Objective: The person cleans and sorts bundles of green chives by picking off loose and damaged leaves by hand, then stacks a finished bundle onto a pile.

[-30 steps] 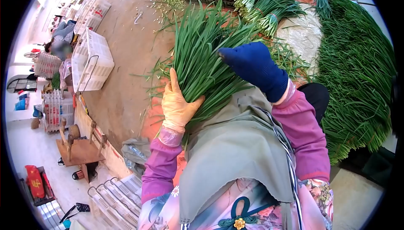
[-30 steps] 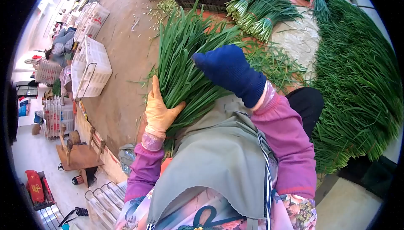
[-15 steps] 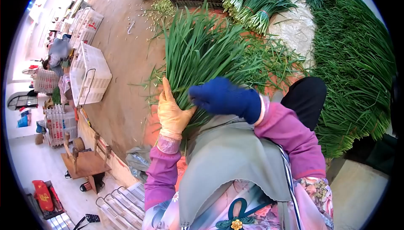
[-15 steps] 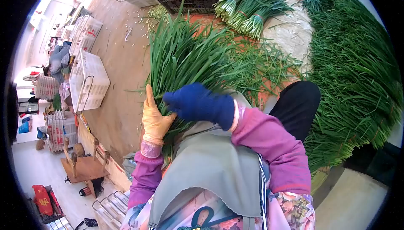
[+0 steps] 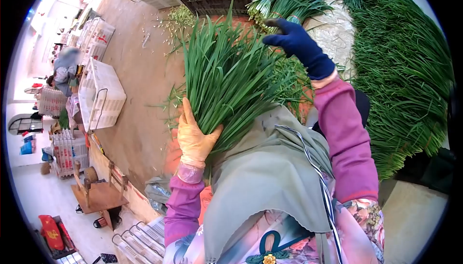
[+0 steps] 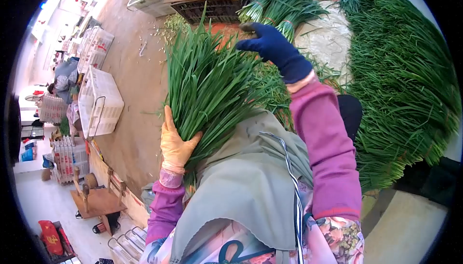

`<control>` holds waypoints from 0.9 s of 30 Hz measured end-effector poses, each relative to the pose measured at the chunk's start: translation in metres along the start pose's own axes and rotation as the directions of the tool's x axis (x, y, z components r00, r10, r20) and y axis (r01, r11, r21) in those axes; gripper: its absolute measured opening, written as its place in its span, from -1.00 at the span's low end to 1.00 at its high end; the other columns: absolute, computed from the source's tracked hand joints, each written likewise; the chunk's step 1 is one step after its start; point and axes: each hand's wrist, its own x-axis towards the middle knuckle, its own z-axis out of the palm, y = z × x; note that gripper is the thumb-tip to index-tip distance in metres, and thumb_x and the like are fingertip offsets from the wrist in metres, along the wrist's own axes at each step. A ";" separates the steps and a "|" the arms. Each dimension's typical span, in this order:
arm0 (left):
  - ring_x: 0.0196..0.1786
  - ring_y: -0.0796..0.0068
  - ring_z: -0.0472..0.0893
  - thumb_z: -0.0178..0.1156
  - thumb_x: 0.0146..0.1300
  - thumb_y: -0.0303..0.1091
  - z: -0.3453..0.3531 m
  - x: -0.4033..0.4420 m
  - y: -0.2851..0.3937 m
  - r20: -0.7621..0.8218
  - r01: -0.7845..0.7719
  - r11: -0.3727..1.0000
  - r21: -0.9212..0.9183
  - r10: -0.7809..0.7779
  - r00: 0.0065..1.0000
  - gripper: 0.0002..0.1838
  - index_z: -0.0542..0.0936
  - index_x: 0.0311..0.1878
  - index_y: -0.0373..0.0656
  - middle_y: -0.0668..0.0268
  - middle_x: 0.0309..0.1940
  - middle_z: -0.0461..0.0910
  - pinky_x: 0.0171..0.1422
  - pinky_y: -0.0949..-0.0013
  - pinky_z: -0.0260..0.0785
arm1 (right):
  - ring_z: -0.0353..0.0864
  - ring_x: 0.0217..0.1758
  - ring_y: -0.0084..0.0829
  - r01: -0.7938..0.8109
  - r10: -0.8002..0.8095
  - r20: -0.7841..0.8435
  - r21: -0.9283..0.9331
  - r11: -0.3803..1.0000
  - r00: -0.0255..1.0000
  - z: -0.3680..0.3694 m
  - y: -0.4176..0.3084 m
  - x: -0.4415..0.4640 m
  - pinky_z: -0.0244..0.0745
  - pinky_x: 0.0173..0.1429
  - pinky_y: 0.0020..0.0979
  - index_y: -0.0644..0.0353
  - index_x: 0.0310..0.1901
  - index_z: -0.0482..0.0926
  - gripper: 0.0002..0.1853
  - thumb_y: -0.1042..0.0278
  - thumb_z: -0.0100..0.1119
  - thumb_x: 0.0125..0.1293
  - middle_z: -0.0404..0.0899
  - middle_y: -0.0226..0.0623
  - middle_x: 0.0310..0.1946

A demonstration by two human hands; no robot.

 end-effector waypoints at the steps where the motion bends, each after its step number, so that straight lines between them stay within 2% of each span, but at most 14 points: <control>1: 0.01 0.02 0.46 0.47 -0.24 -0.20 -0.001 0.001 0.001 0.023 0.016 1.000 -0.005 -0.016 1.000 0.21 -0.13 0.44 -0.06 -0.01 0.00 0.39 0.09 0.16 0.36 | 0.53 -0.34 -0.50 0.026 -0.026 0.022 0.037 0.999 0.999 0.008 0.016 0.010 0.45 -0.32 -0.48 0.23 0.04 0.51 -0.41 0.04 0.37 0.03 0.60 -0.29 -0.21; 3: -0.01 0.01 0.45 0.48 -0.27 -0.17 -0.001 0.002 0.001 0.031 0.020 1.000 0.022 -0.021 0.999 0.24 -0.14 0.44 -0.09 -0.04 -0.01 0.37 0.07 0.16 0.36 | 0.54 -0.34 -0.51 0.140 -0.165 0.100 0.223 0.965 0.981 0.026 0.043 0.026 0.46 -0.30 -0.47 0.24 -0.06 0.57 -0.49 0.06 0.38 0.03 0.62 -0.32 -0.33; 4: -0.03 0.01 0.44 0.49 -0.31 -0.14 -0.001 0.002 0.000 0.043 0.032 0.999 0.042 -0.034 0.999 0.27 -0.15 0.43 -0.12 -0.06 -0.02 0.36 0.05 0.17 0.37 | 0.60 -0.36 -0.41 -0.001 -0.027 0.204 0.134 0.991 0.979 0.027 0.036 0.025 0.49 -0.27 -0.38 0.16 -0.12 0.61 -0.60 0.09 0.31 0.07 0.64 -0.25 -0.41; 6: -0.03 -0.01 0.45 0.49 -0.31 -0.15 0.000 0.001 -0.003 0.048 0.033 0.999 0.040 -0.035 0.998 0.28 -0.16 0.44 -0.09 -0.07 -0.01 0.35 0.04 0.17 0.37 | 0.62 -0.41 -0.35 0.265 -0.243 0.105 -0.420 0.868 0.964 0.024 0.024 0.017 0.49 -0.26 -0.36 0.09 -0.26 0.64 -0.82 0.25 0.26 0.10 0.62 -0.29 -0.45; 8: -0.03 -0.02 0.45 0.50 -0.31 -0.14 0.001 0.000 -0.007 0.036 0.041 0.999 0.018 -0.042 0.998 0.28 -0.16 0.44 -0.07 -0.08 0.01 0.34 0.04 0.17 0.38 | 0.58 -0.42 -0.18 0.391 -0.469 0.064 -0.656 0.646 0.881 0.007 0.037 0.022 0.47 -0.31 -0.27 0.06 -0.37 0.60 -0.88 0.24 0.20 0.09 0.57 -0.23 -0.50; 10: -0.03 -0.02 0.46 0.50 -0.30 -0.14 0.002 -0.001 -0.012 0.019 0.021 1.000 0.021 -0.022 1.000 0.28 -0.16 0.44 -0.07 -0.08 0.02 0.34 0.03 0.17 0.38 | 0.56 -0.41 -0.11 0.236 -0.457 -0.092 -0.758 0.608 0.885 -0.025 0.047 0.023 0.44 -0.35 -0.21 0.07 -0.42 0.55 -0.87 0.23 0.15 0.15 0.56 -0.21 -0.50; 13: 0.06 0.05 0.45 0.46 -0.20 -0.27 -0.002 -0.001 -0.005 0.048 0.091 0.995 -0.046 -0.088 0.995 0.18 -0.13 0.45 -0.02 0.02 0.04 0.37 0.14 0.19 0.33 | 0.58 -0.42 -0.17 0.169 -0.444 -0.160 -0.772 0.613 0.882 -0.044 0.039 0.000 0.46 -0.36 -0.27 0.02 -0.30 0.58 -0.88 0.23 0.17 0.17 0.58 -0.23 -0.48; 16: -0.01 0.00 0.45 0.50 -0.29 -0.16 0.003 0.001 -0.010 0.029 0.028 1.000 -0.012 -0.028 0.999 0.27 -0.15 0.44 -0.08 -0.08 0.02 0.34 0.06 0.16 0.36 | 0.61 -0.42 -0.20 0.213 -0.292 -0.062 -0.545 0.811 0.954 -0.025 0.026 -0.034 0.47 -0.36 -0.26 -0.09 -0.07 0.55 -0.69 0.19 0.25 0.11 0.60 -0.19 -0.47; 19: 0.02 -0.01 0.44 0.50 -0.30 -0.15 0.003 0.002 -0.008 0.020 0.001 1.000 -0.006 -0.001 1.000 0.27 -0.14 0.44 -0.07 -0.10 0.05 0.33 0.09 0.15 0.35 | 0.55 -0.57 -0.22 0.351 -0.381 0.114 -0.683 0.641 0.917 0.015 0.007 -0.061 0.41 -0.50 -0.21 -0.11 0.11 0.41 -0.49 0.15 0.25 0.08 0.53 -0.27 -0.60; 23: 0.03 -0.02 0.43 0.49 -0.30 -0.16 0.001 0.002 -0.005 0.017 -0.011 1.000 -0.008 0.011 1.000 0.26 -0.14 0.44 -0.07 -0.10 0.06 0.34 0.11 0.14 0.33 | 0.52 -0.66 -0.29 0.485 -0.497 0.223 -0.721 0.495 0.838 0.037 0.019 -0.061 0.38 -0.56 -0.27 0.01 -0.03 0.52 -0.67 0.23 0.18 0.13 0.51 -0.29 -0.64; 24: 0.03 -0.02 0.43 0.49 -0.30 -0.16 0.000 0.002 -0.004 0.013 -0.013 1.000 -0.006 0.013 1.000 0.26 -0.14 0.44 -0.07 -0.10 0.06 0.34 0.11 0.14 0.33 | 0.50 -0.68 -0.39 0.326 -0.313 0.093 -0.320 0.889 0.945 0.035 0.018 -0.060 0.38 -0.58 -0.35 0.06 -0.12 0.55 -0.75 0.27 0.14 0.15 0.52 -0.32 -0.64; 25: 0.08 0.01 0.42 0.48 -0.26 -0.23 -0.001 0.002 -0.002 0.026 0.016 1.000 -0.017 -0.016 1.000 0.22 -0.12 0.44 -0.06 -0.05 0.07 0.35 0.15 0.16 0.31 | 0.48 -0.70 -0.49 0.053 -0.070 0.087 0.187 0.981 0.994 0.031 0.015 -0.058 0.37 -0.59 -0.42 0.12 -0.20 0.58 -0.82 0.32 0.09 0.18 0.52 -0.36 -0.64; 26: 0.12 0.03 0.40 0.46 -0.22 -0.29 -0.002 0.001 -0.001 0.041 0.048 0.998 -0.029 -0.047 0.998 0.18 -0.10 0.44 -0.05 0.01 0.07 0.36 0.20 0.18 0.28 | 0.43 -0.71 -0.64 -0.140 0.102 0.118 0.386 0.912 0.988 0.011 0.009 -0.051 0.36 -0.59 -0.56 0.19 -0.29 0.60 -0.84 0.35 0.05 0.21 0.55 -0.41 -0.59; 27: 0.12 0.03 0.40 0.46 -0.22 -0.29 -0.001 -0.001 -0.001 0.039 0.052 0.998 -0.030 -0.051 0.998 0.18 -0.10 0.44 -0.05 0.01 0.07 0.36 0.20 0.18 0.28 | 0.45 -0.69 -0.65 -0.049 0.056 0.000 0.487 0.872 0.998 -0.003 0.012 -0.044 0.35 -0.59 -0.57 0.21 -0.28 0.60 -0.83 0.35 0.07 0.21 0.56 -0.44 -0.58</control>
